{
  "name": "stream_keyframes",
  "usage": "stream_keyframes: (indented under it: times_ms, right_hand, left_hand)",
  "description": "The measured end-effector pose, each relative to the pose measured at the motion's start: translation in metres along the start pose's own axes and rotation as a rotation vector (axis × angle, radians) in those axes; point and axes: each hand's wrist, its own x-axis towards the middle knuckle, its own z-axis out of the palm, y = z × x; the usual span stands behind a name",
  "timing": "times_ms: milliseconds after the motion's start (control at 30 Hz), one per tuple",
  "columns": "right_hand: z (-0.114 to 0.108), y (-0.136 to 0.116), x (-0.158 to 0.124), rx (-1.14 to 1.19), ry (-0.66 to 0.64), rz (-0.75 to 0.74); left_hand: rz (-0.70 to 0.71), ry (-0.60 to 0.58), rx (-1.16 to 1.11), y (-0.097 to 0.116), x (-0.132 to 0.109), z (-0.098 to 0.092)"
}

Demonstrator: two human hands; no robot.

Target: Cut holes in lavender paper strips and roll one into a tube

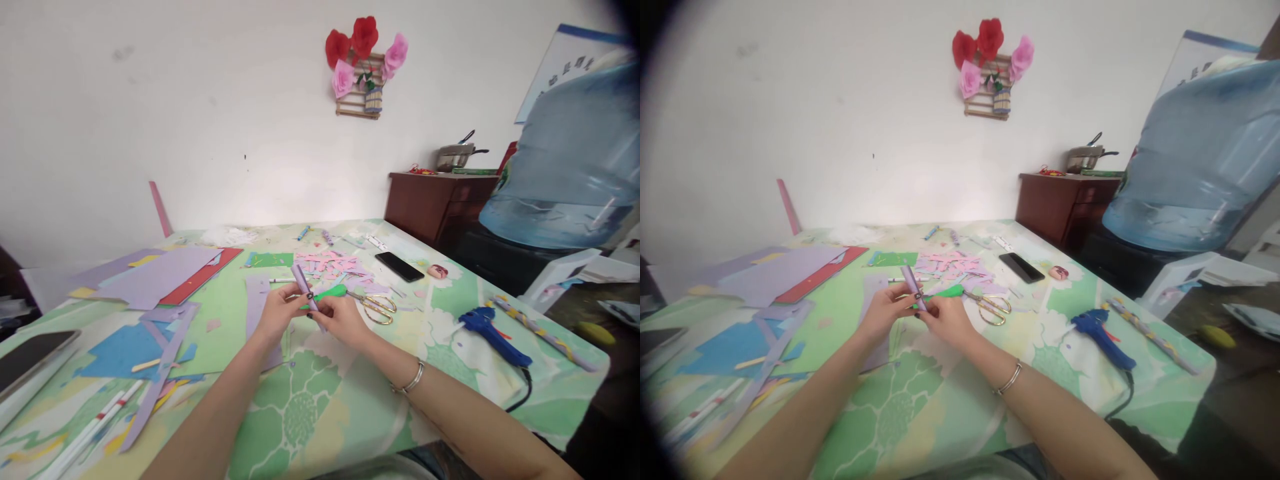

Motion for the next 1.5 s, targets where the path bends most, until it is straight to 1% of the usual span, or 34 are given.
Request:
stream_keyframes:
  times_ms: [167,433,567,700,800,900,967,1100,1167,1267,1400,1500]
  right_hand:
    - [0.0,0.0,0.0,0.013,0.017,0.005]
    - [0.0,0.001,0.0,0.017,0.024,0.001]
    - [-0.002,0.001,0.001,0.027,0.014,-0.024]
    - [-0.008,0.003,0.003,0.042,0.072,-0.025]
    - [-0.011,0.007,0.004,0.104,0.128,-0.025]
    - [-0.012,0.009,0.005,0.158,0.197,-0.08]
    - [-0.012,0.009,0.004,0.199,0.222,-0.142]
    - [-0.012,0.004,0.001,0.232,0.226,-0.302]
    - [-0.013,0.003,0.0,0.214,0.214,-0.336]
    - [-0.013,0.004,0.001,0.199,0.215,-0.311]
    - [-0.011,0.008,0.003,0.203,0.279,-0.249]
    - [-0.01,0.007,0.005,0.212,0.293,-0.213]
  left_hand:
    - [-0.04,-0.007,-0.068,-0.001,0.002,-0.002]
    - [-0.029,-0.013,-0.067,-0.002,0.002,-0.002]
    - [-0.032,-0.022,-0.056,-0.002,0.002,-0.003]
    - [-0.01,-0.059,-0.08,-0.002,0.001,-0.003]
    - [-0.004,-0.077,-0.081,-0.001,0.0,-0.001]
    - [-0.003,-0.107,-0.057,0.001,-0.002,0.002]
    - [-0.001,-0.139,-0.036,0.002,-0.003,0.004]
    - [0.005,-0.173,-0.017,0.002,-0.006,0.008]
    - [0.009,-0.184,-0.01,0.001,-0.006,0.009]
    - [0.013,-0.189,0.015,-0.001,-0.006,0.01]
    - [0.014,-0.18,0.036,-0.003,-0.007,0.011]
    - [0.02,-0.163,0.035,-0.004,-0.006,0.012]
